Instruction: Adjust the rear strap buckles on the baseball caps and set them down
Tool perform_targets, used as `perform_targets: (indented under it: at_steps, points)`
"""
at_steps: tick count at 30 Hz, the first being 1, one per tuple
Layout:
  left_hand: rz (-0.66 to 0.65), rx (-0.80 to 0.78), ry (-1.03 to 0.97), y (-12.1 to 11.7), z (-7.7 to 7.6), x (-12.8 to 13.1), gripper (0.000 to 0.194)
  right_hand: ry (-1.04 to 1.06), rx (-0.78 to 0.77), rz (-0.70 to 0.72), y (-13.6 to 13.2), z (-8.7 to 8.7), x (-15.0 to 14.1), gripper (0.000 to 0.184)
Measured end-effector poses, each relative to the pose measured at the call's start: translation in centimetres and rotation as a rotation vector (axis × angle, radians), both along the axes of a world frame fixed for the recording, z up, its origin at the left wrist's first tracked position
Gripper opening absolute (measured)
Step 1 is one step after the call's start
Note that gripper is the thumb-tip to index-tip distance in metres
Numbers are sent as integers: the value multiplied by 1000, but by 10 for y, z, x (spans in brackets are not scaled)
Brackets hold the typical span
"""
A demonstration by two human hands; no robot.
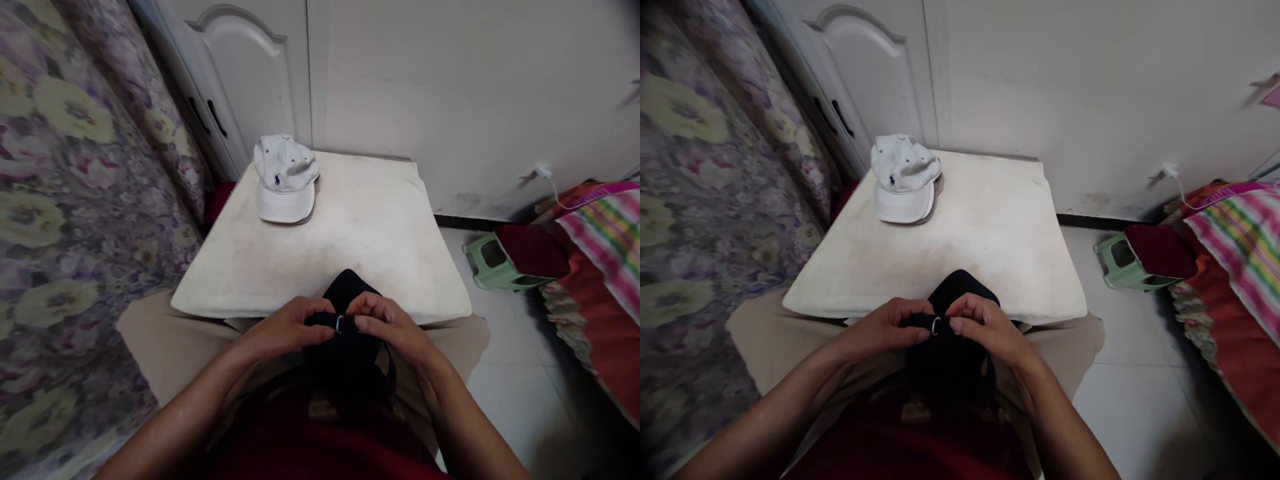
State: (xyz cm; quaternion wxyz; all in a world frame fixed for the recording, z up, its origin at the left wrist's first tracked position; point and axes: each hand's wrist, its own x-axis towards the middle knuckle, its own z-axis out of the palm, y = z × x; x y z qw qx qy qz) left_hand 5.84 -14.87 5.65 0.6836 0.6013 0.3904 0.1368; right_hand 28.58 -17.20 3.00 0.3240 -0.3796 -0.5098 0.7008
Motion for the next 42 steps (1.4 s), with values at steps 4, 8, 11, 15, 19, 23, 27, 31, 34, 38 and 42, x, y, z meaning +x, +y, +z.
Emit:
perform_targets:
  at_steps: [4, 8, 11, 15, 19, 23, 27, 31, 34, 38, 42]
  points:
    - [9, -47, -53, 4, -4, -7, 23, 9, -74, 100, -1, -1, 6, 24]
    - [-3, -69, -63, 3, -6, -8, 22, 25, -65, 80, -2, -4, 3, 23]
    - [-10, -78, -65, 2, -6, -7, 22, 38, -68, 81, -1, -5, 1, 23]
    - [-18, -65, -85, 0, -6, -6, 24, -43, -8, 55, -1, -2, -2, 23]
    - [-32, -64, -105, -3, -6, -4, 18, -64, 17, 67, -1, -1, -5, 20]
    - [-46, -53, -97, -4, -4, -2, 17, -57, 20, 88, 0, -2, -7, 22]
    - [-48, -15, -71, -7, -2, 0, 16, -107, 59, 86, 2, -2, -8, 20]
    - [-47, 74, 15, -10, 3, 6, 13, -230, 129, 63, 0, 0, -11, 12]
    - [-54, 114, 74, -10, 7, 10, 13, -338, 202, 22, -1, 4, -16, 14]
    - [-11, 44, 20, -7, 7, 9, 15, -290, 191, 1, 1, 8, -14, 15]
    - [44, -81, -80, 0, 1, 1, 16, -38, 10, 93, 6, 3, -3, 23]
